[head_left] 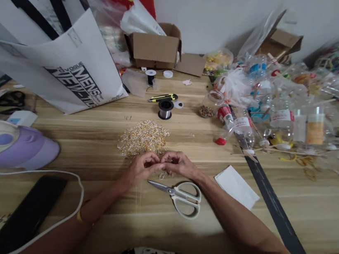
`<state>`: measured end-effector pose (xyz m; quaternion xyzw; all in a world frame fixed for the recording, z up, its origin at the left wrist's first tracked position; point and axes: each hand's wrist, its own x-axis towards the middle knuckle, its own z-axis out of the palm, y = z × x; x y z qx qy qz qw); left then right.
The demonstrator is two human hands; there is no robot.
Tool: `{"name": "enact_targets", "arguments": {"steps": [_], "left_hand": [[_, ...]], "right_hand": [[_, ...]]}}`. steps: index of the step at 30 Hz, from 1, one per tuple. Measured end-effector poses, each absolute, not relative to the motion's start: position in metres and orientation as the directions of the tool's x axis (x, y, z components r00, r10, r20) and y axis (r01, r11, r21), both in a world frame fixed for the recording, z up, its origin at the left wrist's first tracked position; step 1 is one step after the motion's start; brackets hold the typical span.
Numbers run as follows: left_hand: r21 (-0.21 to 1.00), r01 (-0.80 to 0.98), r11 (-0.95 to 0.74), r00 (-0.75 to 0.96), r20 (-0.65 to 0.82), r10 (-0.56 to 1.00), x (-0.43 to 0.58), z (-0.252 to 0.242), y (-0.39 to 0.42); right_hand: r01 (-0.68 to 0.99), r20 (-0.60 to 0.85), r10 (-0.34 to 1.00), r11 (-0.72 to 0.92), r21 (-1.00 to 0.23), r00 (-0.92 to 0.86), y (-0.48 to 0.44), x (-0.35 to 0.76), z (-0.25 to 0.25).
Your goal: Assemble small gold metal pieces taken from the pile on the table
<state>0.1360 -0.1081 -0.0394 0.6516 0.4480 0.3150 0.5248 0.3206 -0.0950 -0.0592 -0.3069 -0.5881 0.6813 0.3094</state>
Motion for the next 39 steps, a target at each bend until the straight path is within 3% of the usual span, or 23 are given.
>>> {"name": "enact_targets", "arguments": {"steps": [12, 32, 36, 39], "left_hand": [[0.913, 0.387, -0.131, 0.426, -0.051, 0.903, 0.137, -0.041, -0.108], [0.934, 0.33, -0.135, 0.409, -0.013, 0.912, 0.118, -0.043, -0.098], [0.932, 0.333, -0.144, 0.382, 0.006, 0.924, 0.112, -0.043, -0.096], [0.925, 0.34, -0.171, 0.369, 0.036, 0.929, 0.11, -0.043, -0.095]], "right_hand": [[-0.09, -0.056, 0.796, -0.137, -0.986, -0.603, -0.095, 0.32, -0.06], [-0.115, -0.064, 0.818, -0.157, -0.981, -0.572, -0.093, 0.321, -0.058], [0.038, -0.027, 0.861, -0.009, -0.999, -0.507, -0.095, 0.32, -0.052], [0.27, 0.132, 0.869, 0.288, -0.919, -0.477, -0.095, 0.321, -0.046]]}}
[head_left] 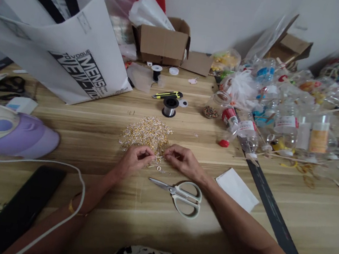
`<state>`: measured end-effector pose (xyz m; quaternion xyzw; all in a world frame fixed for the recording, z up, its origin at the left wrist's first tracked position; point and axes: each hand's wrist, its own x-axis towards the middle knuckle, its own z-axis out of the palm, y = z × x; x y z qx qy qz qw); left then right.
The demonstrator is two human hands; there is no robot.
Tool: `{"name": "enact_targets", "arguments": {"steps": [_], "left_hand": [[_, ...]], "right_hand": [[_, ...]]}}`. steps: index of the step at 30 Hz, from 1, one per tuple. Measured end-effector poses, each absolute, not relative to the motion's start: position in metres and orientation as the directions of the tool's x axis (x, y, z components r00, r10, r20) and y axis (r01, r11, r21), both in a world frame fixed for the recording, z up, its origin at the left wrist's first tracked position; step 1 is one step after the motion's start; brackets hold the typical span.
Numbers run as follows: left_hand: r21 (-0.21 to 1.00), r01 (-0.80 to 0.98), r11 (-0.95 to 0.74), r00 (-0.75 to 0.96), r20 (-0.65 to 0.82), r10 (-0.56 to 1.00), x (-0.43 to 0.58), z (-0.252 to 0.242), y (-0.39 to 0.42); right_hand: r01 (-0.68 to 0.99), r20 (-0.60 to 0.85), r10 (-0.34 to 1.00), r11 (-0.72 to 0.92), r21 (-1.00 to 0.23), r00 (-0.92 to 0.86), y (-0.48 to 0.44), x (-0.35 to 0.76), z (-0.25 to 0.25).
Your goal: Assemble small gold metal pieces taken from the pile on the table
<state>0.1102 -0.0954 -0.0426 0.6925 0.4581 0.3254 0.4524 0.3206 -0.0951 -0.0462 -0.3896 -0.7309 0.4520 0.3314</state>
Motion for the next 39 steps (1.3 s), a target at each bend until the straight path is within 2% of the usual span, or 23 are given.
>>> {"name": "enact_targets", "arguments": {"steps": [2, 4, 10, 24, 29, 34, 39], "left_hand": [[0.919, 0.343, -0.193, 0.363, 0.06, 0.93, 0.11, -0.042, -0.096], [0.913, 0.351, -0.209, 0.364, 0.072, 0.929, 0.11, -0.042, -0.096], [0.907, 0.353, -0.231, 0.371, 0.091, 0.924, 0.109, -0.045, -0.096], [0.903, 0.357, -0.238, 0.338, 0.112, 0.934, 0.109, -0.047, -0.097], [0.892, 0.373, -0.256, 0.332, 0.129, 0.934, 0.11, -0.045, -0.099], [0.913, 0.338, -0.229, 0.343, 0.108, 0.933, 0.11, -0.048, -0.1], [0.943, 0.282, -0.179, 0.344, 0.074, 0.936, 0.111, -0.052, -0.099]], "right_hand": [[0.375, 0.235, 0.798, 0.492, -0.786, -0.555, -0.096, 0.321, -0.044], [0.436, 0.245, 0.715, 0.622, -0.65, -0.655, -0.097, 0.32, -0.043], [0.579, 0.104, 0.65, 0.73, -0.363, -0.753, -0.104, 0.316, -0.038], [0.639, -0.006, 0.643, 0.76, -0.123, -0.766, -0.111, 0.305, -0.045], [0.621, -0.05, 0.62, 0.775, -0.121, -0.783, -0.112, 0.306, -0.037], [0.645, -0.066, 0.649, 0.729, -0.229, -0.758, -0.109, 0.309, -0.03], [0.668, -0.002, 0.708, 0.664, -0.336, -0.706, -0.104, 0.314, -0.029]]}}
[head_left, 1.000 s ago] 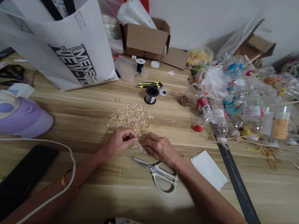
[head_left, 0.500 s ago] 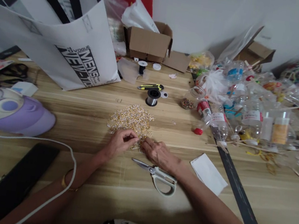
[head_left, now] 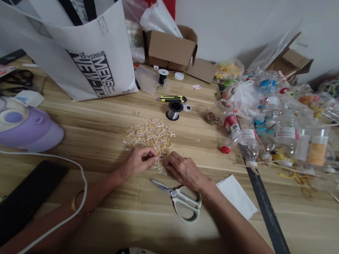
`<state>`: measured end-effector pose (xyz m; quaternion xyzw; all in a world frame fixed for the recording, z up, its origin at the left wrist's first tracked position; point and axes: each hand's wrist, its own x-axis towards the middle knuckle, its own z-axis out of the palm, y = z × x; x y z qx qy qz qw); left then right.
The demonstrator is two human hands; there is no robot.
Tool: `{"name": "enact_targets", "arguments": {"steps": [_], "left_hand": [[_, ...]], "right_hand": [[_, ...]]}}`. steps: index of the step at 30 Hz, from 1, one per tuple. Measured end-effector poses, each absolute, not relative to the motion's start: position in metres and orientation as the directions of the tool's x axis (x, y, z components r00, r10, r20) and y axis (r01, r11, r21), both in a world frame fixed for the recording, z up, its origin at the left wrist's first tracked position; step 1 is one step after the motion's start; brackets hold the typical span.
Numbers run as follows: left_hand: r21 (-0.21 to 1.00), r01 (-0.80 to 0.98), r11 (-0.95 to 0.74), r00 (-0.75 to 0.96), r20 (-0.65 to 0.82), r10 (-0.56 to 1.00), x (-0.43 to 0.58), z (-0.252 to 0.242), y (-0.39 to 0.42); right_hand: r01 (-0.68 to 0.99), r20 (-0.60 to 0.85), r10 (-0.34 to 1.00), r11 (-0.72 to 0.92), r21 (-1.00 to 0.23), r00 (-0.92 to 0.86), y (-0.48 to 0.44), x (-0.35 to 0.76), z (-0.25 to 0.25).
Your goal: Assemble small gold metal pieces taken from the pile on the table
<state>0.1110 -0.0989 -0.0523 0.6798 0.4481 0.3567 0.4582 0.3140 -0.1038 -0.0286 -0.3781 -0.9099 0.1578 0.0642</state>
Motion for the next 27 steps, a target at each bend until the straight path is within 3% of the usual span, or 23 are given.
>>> {"name": "enact_targets", "arguments": {"steps": [9, 21, 27], "left_hand": [[0.942, 0.287, -0.177, 0.31, 0.084, 0.947, 0.112, -0.05, -0.098], [0.917, 0.333, -0.22, 0.33, 0.105, 0.938, 0.113, -0.048, -0.098], [0.84, 0.448, -0.307, 0.421, 0.104, 0.901, 0.113, -0.046, -0.101]], "right_hand": [[0.614, 0.024, 0.676, 0.682, -0.396, -0.736, -0.106, 0.312, -0.028], [0.693, -0.014, 0.7, 0.703, -0.156, -0.714, -0.116, 0.299, -0.045], [0.685, -0.001, 0.699, 0.702, -0.195, -0.716, -0.115, 0.3, -0.044]]}}
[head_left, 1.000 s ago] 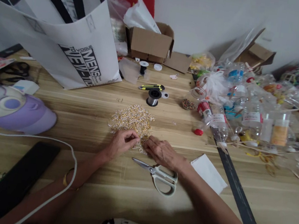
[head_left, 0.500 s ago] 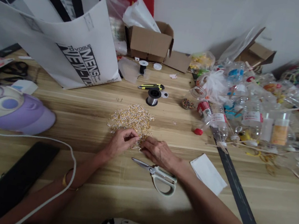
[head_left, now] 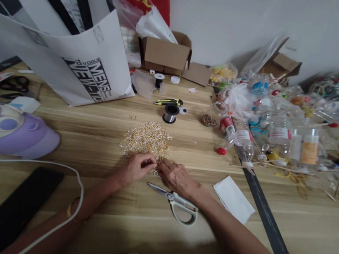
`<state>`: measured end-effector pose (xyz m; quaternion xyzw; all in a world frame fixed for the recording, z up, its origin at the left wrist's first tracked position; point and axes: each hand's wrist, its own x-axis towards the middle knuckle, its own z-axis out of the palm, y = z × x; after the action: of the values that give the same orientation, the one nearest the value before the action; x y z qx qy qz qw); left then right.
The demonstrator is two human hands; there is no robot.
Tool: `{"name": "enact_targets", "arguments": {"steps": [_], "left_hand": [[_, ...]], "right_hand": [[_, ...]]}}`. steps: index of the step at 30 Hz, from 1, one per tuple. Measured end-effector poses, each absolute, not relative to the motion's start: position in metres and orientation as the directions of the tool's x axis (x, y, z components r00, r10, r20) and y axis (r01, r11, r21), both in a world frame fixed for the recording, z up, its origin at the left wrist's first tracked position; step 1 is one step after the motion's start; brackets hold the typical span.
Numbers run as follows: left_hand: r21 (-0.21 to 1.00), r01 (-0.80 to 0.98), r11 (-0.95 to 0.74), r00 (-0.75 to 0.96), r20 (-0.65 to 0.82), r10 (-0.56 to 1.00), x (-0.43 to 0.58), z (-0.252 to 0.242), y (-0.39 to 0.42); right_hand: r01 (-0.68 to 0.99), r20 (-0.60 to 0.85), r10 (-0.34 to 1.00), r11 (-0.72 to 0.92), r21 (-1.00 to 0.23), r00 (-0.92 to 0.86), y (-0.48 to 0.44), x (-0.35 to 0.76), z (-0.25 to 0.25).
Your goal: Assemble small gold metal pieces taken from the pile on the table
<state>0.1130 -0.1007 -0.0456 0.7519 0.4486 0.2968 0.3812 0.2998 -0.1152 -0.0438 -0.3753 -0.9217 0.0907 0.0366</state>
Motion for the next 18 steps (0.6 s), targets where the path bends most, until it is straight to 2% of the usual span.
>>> {"name": "enact_targets", "arguments": {"steps": [4, 11, 18], "left_hand": [[0.808, 0.482, -0.339, 0.443, 0.109, 0.89, 0.113, -0.042, -0.102], [0.866, 0.422, -0.268, 0.389, 0.094, 0.917, 0.113, -0.042, -0.1], [0.895, 0.38, -0.235, 0.381, 0.08, 0.921, 0.113, -0.047, -0.099]], "right_hand": [[0.667, 0.031, 0.699, 0.694, -0.27, -0.715, -0.112, 0.303, -0.044], [0.533, 0.12, 0.668, 0.677, -0.508, -0.735, -0.103, 0.312, -0.046], [0.505, 0.097, 0.672, 0.636, -0.583, -0.734, -0.101, 0.314, -0.04]]}}
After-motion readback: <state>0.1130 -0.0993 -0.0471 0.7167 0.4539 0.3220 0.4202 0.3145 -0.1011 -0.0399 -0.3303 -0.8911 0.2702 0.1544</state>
